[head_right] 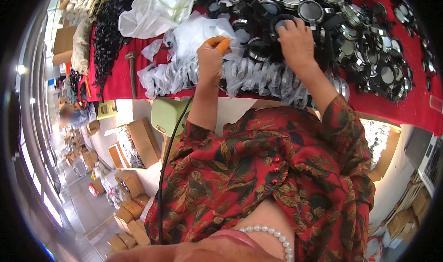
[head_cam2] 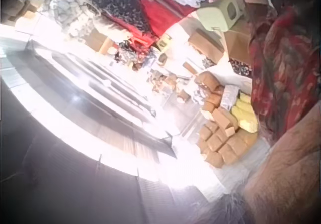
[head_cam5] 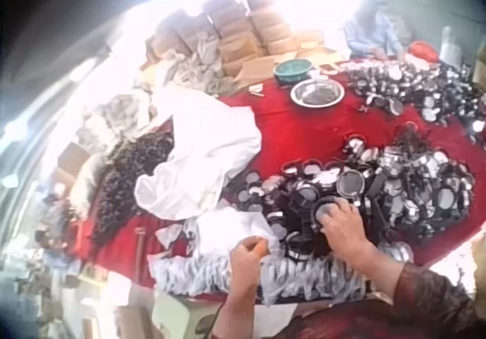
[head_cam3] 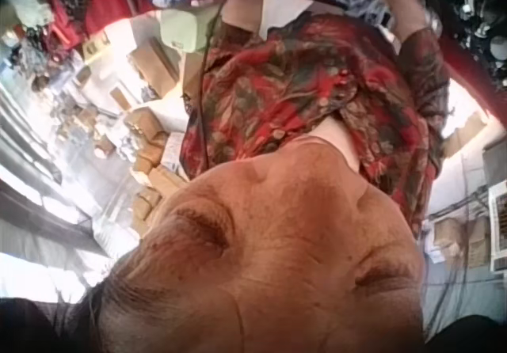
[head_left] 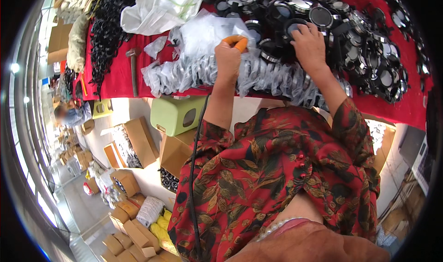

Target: Packing round black components into individual plastic bags and grouping them together.

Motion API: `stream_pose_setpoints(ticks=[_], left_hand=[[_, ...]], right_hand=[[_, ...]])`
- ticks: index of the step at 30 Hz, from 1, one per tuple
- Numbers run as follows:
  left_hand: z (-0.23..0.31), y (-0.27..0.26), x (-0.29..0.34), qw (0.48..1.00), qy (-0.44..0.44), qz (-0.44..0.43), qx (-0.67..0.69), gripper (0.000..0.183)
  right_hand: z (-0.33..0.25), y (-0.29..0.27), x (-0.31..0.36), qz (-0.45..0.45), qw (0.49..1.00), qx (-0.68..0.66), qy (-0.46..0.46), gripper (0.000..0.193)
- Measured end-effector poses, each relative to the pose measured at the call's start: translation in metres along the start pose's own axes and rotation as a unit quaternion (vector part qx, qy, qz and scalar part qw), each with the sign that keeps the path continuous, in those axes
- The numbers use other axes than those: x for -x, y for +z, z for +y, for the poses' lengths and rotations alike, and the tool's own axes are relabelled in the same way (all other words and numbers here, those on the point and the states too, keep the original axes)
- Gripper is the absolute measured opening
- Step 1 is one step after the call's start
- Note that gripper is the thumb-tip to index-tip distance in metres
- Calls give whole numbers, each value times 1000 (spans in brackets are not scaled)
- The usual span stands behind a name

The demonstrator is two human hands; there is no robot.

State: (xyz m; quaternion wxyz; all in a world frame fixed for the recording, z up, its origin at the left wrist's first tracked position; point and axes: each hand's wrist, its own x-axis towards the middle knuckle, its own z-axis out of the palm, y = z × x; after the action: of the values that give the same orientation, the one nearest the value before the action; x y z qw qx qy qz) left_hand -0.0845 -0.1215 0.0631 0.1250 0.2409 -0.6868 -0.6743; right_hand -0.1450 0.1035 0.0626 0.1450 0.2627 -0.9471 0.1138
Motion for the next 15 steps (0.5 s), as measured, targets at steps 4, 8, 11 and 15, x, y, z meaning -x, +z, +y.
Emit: stream_pose_setpoints(ticks=[4,8,11,15], left_hand=[[1,-7,8,994,-39,-26,97,16],[8,-5,15,988,-62,-42,135,16],[2,5,19,987,-51,-46,148,15],[2,25,23,973,-26,-28,227,14]], right_hand=[[9,-6,1,57,995,-82,-20,18],[6,-31,11,59,959,-276,-18,22],[-32,-45,14,-52,806,-585,79,25],[-46,-14,18,-8,874,-485,-14,25]])
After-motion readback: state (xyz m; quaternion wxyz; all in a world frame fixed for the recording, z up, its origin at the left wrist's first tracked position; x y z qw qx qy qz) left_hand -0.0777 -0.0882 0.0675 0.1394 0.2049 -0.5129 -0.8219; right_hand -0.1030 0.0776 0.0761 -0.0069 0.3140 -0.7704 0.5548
